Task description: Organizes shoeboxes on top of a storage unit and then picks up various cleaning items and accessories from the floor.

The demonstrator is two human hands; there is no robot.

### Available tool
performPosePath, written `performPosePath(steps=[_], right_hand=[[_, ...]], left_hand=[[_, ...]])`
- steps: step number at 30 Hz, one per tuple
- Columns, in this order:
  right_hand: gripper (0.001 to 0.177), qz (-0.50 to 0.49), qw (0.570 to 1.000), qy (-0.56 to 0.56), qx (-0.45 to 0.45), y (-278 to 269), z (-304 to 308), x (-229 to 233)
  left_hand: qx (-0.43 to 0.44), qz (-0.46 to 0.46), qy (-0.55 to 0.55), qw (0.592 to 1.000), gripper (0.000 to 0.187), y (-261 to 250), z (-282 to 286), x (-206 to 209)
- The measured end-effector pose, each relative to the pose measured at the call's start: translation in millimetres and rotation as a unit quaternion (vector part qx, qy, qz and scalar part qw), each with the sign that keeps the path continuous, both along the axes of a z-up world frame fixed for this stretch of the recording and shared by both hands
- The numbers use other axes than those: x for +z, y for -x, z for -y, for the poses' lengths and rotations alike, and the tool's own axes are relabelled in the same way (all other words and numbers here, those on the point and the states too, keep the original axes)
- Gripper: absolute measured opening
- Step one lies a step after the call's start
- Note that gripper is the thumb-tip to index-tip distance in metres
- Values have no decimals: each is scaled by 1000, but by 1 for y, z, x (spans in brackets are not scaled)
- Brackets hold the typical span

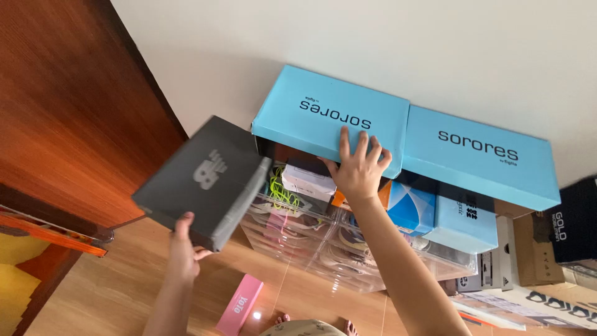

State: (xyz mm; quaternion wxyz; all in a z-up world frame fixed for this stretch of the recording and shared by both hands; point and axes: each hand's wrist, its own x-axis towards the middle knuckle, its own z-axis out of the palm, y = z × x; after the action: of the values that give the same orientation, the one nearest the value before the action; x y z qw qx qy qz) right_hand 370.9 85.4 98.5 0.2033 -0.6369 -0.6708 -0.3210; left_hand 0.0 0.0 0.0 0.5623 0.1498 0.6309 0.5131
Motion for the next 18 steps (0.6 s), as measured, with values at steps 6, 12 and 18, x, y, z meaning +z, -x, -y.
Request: performPosePath(steps=[6, 12, 18], right_hand=[[71, 42, 999, -5, -18, 4, 0, 1], [67, 30, 1000, -9, 1, 3, 4, 4], [62, 9, 1000, 1, 26, -5, 6, -6]], left_hand=[[-73, 61, 24, 995, 103, -62, -42, -32], [-207, 8, 50, 977, 114, -87, -112, -57], [-407, -111, 19, 907, 121, -49, -86, -13]])
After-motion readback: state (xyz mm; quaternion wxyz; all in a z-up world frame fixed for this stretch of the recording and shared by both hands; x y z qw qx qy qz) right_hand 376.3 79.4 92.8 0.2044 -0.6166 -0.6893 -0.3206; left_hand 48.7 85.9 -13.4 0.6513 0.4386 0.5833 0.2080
